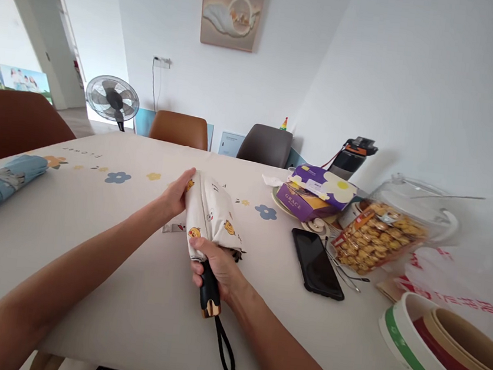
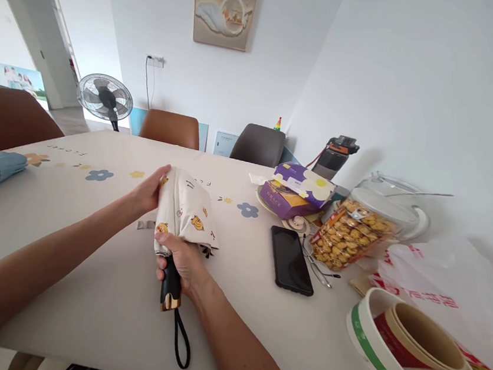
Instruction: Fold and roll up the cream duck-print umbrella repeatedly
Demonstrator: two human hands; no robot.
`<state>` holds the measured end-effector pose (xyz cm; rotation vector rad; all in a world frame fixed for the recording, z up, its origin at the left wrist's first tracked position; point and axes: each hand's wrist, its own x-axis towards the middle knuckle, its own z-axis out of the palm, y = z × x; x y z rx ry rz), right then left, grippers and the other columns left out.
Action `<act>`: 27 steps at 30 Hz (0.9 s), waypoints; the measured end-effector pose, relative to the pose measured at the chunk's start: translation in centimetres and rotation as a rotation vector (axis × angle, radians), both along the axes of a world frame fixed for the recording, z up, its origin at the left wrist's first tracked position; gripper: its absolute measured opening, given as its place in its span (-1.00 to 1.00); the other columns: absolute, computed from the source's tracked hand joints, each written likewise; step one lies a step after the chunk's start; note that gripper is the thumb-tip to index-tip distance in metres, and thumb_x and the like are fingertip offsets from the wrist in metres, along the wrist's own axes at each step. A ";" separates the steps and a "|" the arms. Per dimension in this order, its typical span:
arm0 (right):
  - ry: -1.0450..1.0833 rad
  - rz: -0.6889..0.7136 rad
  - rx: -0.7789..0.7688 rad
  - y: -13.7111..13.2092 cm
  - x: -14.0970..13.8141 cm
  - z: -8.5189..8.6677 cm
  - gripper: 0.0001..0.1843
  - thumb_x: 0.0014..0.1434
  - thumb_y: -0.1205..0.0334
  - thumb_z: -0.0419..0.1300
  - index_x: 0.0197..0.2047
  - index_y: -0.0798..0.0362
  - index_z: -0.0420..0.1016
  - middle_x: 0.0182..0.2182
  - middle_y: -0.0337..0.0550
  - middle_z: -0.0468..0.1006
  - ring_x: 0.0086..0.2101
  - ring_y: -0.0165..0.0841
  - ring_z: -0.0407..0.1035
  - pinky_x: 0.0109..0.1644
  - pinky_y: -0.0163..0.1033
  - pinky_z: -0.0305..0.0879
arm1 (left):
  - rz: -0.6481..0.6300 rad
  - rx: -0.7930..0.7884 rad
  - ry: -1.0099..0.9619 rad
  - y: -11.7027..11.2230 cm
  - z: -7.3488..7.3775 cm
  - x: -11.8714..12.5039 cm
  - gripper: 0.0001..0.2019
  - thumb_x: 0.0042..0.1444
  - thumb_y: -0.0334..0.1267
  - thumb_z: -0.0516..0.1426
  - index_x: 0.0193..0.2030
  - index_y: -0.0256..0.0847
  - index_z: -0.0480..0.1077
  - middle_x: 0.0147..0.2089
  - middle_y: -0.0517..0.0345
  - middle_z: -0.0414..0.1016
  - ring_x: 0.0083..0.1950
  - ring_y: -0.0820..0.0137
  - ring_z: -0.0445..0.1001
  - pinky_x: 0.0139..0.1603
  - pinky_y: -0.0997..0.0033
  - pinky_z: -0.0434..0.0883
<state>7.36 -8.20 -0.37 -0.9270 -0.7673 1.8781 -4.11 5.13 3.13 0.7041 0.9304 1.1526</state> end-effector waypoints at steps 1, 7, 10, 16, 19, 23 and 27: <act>0.000 -0.058 0.006 0.2 0.1 0.0 -0.73 -0.10 0.13 0.27 -0.42 0.10 0.30 -0.64 -0.40 0.16 -0.70 -0.59 0.05 -0.72 -0.44 0.10 | -0.046 0.007 0.030 -0.6 0.0 0.5 -0.62 -0.11 -0.02 0.19 -0.25 -0.28 0.36 -0.41 0.05 0.47 -0.37 0.34 0.47 -0.29 0.37 0.45; -0.184 -0.262 -0.015 0.8 0.6 0.1 -0.74 -0.07 0.11 0.23 -0.42 0.08 0.28 -0.72 -0.38 0.23 -0.74 -0.51 0.14 -0.70 -0.37 0.17 | -0.405 -0.044 0.130 -4.5 -1.0 3.6 -0.62 -0.14 -0.10 0.23 -0.24 -0.33 0.39 -0.34 -0.07 0.52 -0.31 0.21 0.50 -0.27 0.28 0.46; -0.267 -0.206 -0.040 0.9 0.4 -0.3 -0.76 -0.06 0.13 0.21 -0.40 0.09 0.29 -0.74 -0.34 0.27 -0.74 -0.47 0.18 -0.69 -0.34 0.21 | -0.346 -0.038 0.201 -4.6 -1.9 3.9 -0.63 -0.18 -0.12 0.26 -0.26 -0.35 0.41 -0.36 -0.09 0.53 -0.32 0.18 0.51 -0.30 0.24 0.48; -0.037 -0.181 -0.060 0.9 0.1 -0.4 -0.73 -0.11 0.19 0.24 -0.33 0.11 0.33 -0.58 -0.29 0.34 -0.62 -0.48 0.27 -0.66 -0.38 0.23 | -0.342 -0.061 0.202 -4.4 -1.9 3.7 -0.65 -0.19 -0.11 0.25 -0.29 -0.28 0.38 -0.40 -0.04 0.52 -0.36 0.18 0.50 -0.38 0.23 0.47; -0.073 -0.198 -0.068 0.9 0.2 -0.3 -0.80 -0.10 0.22 0.21 -0.39 0.11 0.32 -0.56 -0.30 0.34 -0.67 -0.51 0.23 -0.68 -0.37 0.21 | -0.465 -0.028 0.293 -4.2 -1.8 3.6 -0.60 -0.16 0.00 0.21 -0.27 -0.27 0.36 -0.33 -0.08 0.51 -0.29 0.14 0.49 -0.34 0.22 0.44; -0.081 -0.309 -0.143 1.5 0.6 -0.4 -0.87 -0.12 0.31 0.18 -0.45 0.11 0.29 -0.60 -0.33 0.28 -0.69 -0.55 0.16 -0.68 -0.39 0.19 | -0.158 0.333 0.779 -3.7 -2.1 3.7 -0.48 -0.12 0.03 0.17 -0.06 -0.23 0.28 -0.02 -0.13 0.39 0.02 0.08 0.34 -0.05 0.16 0.31; 0.041 -0.282 -0.149 2.0 0.8 -0.9 -0.86 -0.09 0.32 0.17 -0.40 0.11 0.27 -0.61 -0.33 0.27 -0.67 -0.55 0.18 -0.62 -0.37 0.24 | -0.073 0.809 1.059 -5.4 -1.1 4.6 -0.56 0.01 -0.11 0.07 0.05 -0.14 0.22 0.09 0.01 0.29 0.15 0.22 0.20 0.09 0.23 0.17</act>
